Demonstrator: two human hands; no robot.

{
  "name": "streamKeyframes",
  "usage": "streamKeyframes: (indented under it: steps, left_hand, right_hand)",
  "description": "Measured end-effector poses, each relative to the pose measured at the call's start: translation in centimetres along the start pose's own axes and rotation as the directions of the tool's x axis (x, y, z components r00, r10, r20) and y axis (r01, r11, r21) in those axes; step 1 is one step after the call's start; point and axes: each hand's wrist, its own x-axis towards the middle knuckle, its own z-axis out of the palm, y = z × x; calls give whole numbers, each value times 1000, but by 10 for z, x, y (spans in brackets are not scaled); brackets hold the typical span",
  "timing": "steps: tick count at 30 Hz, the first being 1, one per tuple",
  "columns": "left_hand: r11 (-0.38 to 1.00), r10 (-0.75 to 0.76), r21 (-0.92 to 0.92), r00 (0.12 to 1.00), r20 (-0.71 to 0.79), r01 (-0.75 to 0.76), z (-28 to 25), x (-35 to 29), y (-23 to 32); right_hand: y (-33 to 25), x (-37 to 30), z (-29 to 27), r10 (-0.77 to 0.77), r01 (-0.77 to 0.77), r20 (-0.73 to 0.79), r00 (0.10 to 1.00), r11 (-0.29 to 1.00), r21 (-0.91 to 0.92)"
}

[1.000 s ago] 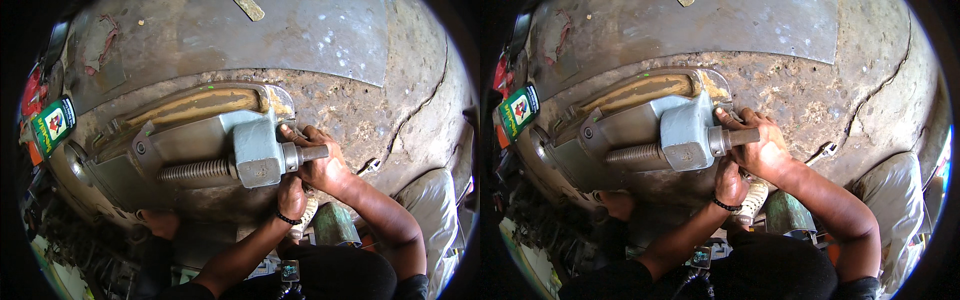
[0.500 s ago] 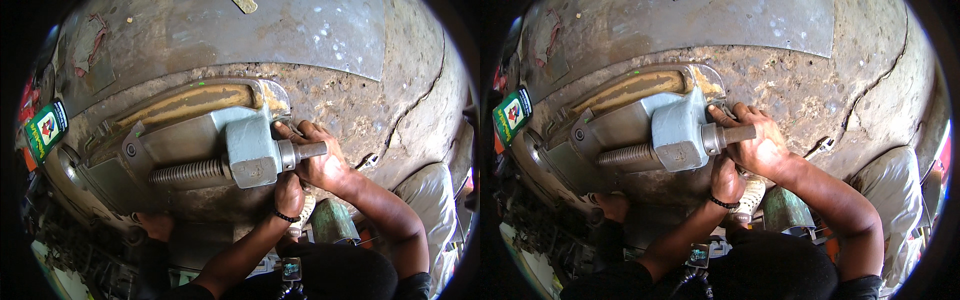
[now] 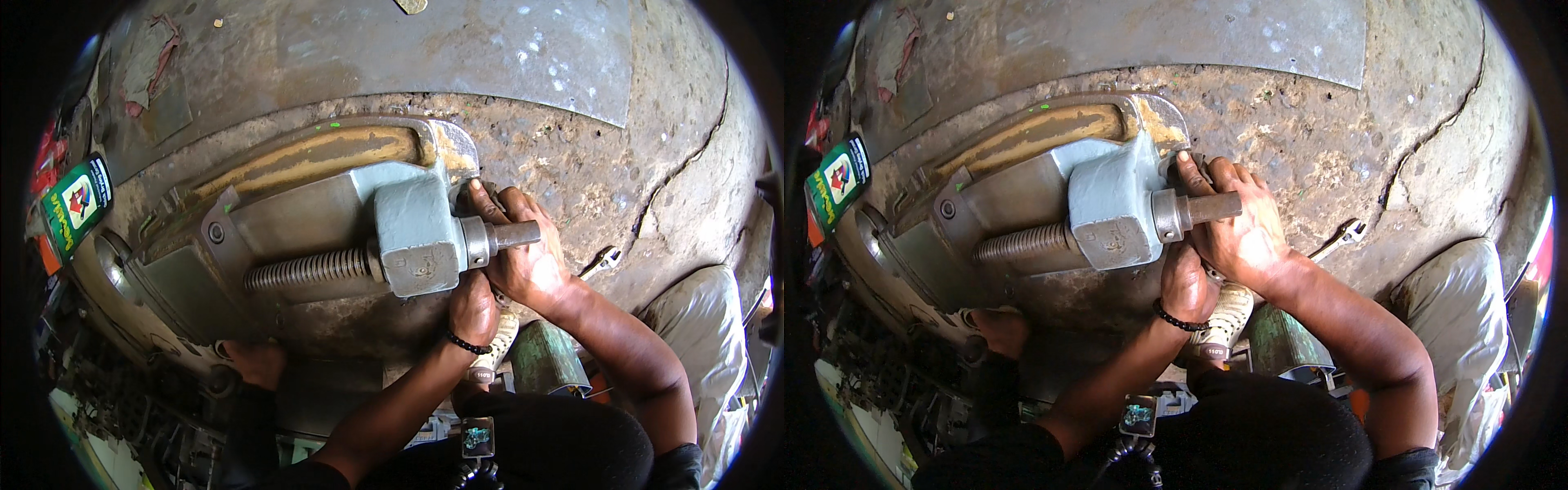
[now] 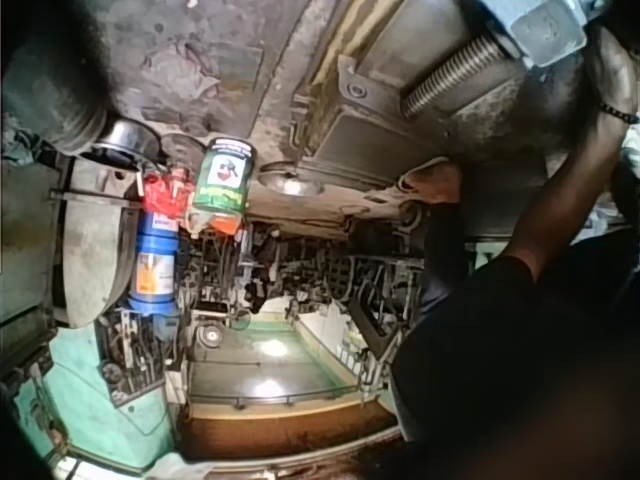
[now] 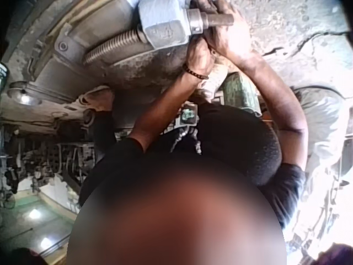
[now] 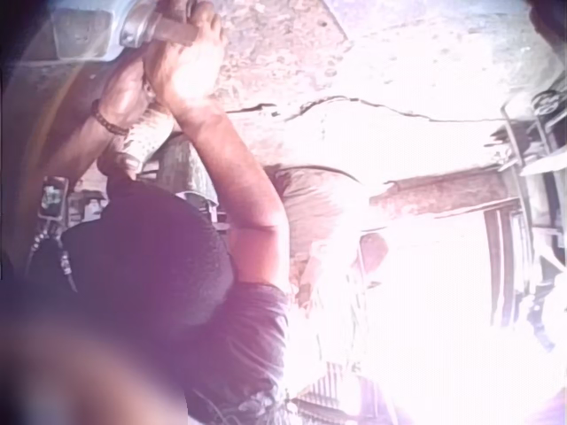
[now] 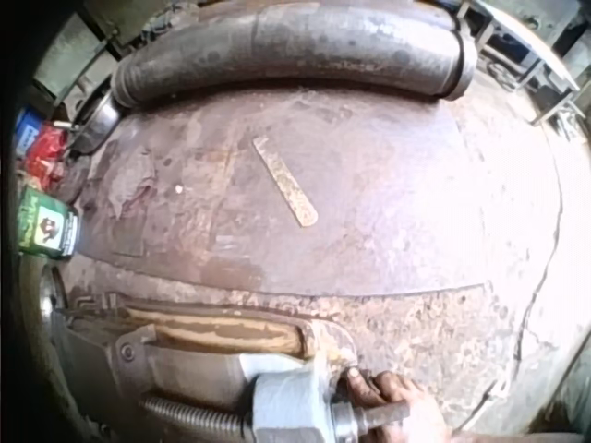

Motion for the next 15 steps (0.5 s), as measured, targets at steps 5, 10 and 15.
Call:
streamKeyframes:
  steps: [5,10,15]
  left_hand:
    - [999,33,-30,997,63,-31,9,-2,6]
    - [997,17,-80,997,75,-11,14,-4,6]
    - [999,16,-38,993,120,-11,13,-7,9]
  right_hand:
    - [-1,3,-2,-7,8,42,999,1000,-21]
    - [-2,7,-6,-15,19,128,992,999,-30]
    - [-3,12,-8,2,7,216,976,999,-41]
